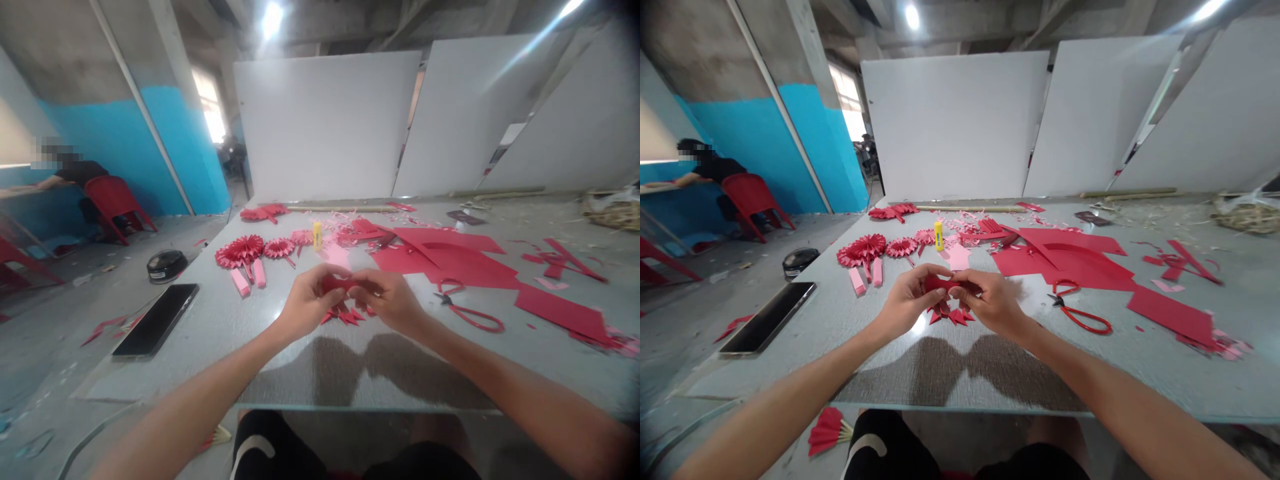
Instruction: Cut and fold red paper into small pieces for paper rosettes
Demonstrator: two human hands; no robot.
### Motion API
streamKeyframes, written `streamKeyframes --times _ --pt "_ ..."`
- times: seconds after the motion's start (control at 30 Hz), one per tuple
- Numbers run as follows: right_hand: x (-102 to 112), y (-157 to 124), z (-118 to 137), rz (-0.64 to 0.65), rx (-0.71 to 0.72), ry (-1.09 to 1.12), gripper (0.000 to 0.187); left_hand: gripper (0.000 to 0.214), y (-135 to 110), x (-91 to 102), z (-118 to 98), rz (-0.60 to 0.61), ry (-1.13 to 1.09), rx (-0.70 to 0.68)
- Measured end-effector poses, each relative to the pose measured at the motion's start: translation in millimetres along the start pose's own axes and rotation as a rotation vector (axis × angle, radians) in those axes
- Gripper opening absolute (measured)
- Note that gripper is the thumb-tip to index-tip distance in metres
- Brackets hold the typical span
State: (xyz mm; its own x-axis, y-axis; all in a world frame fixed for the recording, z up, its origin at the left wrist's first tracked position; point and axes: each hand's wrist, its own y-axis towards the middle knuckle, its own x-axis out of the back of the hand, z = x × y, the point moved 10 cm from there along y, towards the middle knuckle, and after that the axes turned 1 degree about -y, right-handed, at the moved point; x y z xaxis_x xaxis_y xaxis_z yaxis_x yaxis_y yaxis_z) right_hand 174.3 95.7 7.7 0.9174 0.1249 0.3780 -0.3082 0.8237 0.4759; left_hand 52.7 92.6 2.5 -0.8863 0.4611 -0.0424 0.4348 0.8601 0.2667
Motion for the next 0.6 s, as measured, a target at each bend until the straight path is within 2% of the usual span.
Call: streamKeyframes --times 0.23,0.47,0.6 --pt "5 -1 6 -0.046 0.064 -0.008 0.022 0.031 0 -0.8 -1 0.005 -0.001 -0.006" --pt "5 0 13 -0.035 0.071 -0.011 0.02 0.029 -1 -1.6 -2 0.001 -0.007 -0.001" --pt "4 1 14 -0.029 0.048 0.013 0.021 0.027 -3 -1.1 -7 -0.013 0.065 -0.019"
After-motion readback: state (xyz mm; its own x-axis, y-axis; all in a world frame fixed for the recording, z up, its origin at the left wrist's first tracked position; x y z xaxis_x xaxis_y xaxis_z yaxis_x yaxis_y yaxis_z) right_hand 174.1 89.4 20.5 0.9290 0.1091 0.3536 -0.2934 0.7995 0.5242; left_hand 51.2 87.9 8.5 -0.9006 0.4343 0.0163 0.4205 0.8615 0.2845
